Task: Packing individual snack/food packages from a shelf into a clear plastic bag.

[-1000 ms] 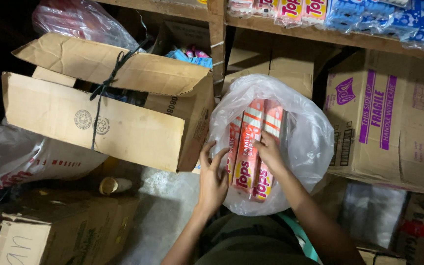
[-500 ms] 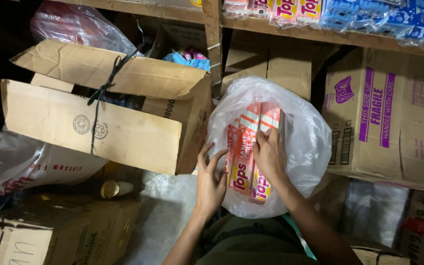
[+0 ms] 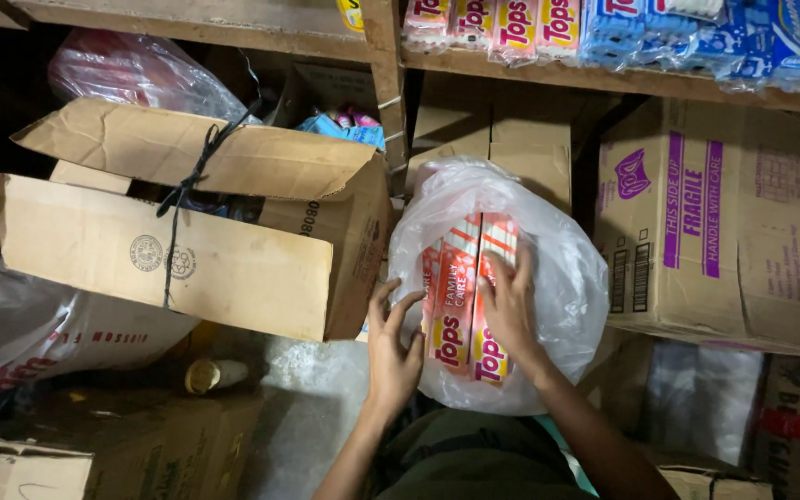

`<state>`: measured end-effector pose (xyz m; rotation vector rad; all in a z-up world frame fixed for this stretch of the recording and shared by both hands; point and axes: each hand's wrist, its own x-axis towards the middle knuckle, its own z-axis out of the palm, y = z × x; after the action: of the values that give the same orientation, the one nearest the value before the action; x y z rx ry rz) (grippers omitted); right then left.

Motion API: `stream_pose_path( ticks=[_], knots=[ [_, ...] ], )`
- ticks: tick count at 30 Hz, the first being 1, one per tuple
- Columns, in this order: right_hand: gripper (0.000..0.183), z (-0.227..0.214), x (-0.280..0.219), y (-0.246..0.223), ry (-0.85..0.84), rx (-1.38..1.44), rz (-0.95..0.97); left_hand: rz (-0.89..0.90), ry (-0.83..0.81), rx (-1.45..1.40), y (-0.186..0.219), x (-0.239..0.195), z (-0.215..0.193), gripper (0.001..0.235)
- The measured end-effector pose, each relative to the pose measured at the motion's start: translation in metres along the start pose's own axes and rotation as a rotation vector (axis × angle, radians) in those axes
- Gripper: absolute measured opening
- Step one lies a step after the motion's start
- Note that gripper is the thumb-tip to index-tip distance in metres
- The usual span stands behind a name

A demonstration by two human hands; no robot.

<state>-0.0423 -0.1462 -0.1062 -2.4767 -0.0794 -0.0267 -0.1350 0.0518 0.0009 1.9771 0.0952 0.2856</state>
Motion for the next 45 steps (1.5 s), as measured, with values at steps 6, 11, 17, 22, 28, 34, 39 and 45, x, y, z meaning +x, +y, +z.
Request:
stream_pose_path(
  ticks=[6, 11, 17, 22, 28, 34, 39, 45],
  knots=[
    [0.074, 0.011, -0.001, 0.019, 0.079, 0.172, -0.018, 0.035, 0.08, -0.026, -0.003, -0.002, 0.006, 0.069],
    [0.081, 0.019, -0.002, 0.023, 0.118, 0.152, -0.015, 0.028, 0.139, -0.009, -0.011, -0.002, 0.011, 0.078],
    [0.071, 0.024, -0.007, 0.022, 0.225, 0.102, -0.141, -0.029, 0.04, 0.019, -0.02, -0.002, 0.012, 0.064],
    [0.075, 0.002, 0.002, -0.003, 0.165, -0.084, -0.068, 0.01, 0.039, 0.013, -0.007, 0.003, 0.009, 0.059],
    [0.039, -0.04, 0.037, -0.046, 0.223, 0.136, -0.33, 0.103, 0.129, 0.048, 0.011, 0.01, -0.004, 0.068],
    [0.02, -0.071, 0.13, -0.099, 0.146, 0.393, -0.399, 0.157, 0.188, 0.045, 0.019, 0.01, -0.017, 0.065],
    [0.014, -0.073, 0.235, -0.125, 0.155, 0.447, -0.316, 0.121, 0.228, -0.06, 0.013, 0.005, -0.023, 0.06],
    [0.013, -0.034, 0.363, -0.103, 0.446, 0.139, -0.504, 0.221, 0.334, 0.024, -0.05, -0.004, -0.019, 0.057]
  ],
)
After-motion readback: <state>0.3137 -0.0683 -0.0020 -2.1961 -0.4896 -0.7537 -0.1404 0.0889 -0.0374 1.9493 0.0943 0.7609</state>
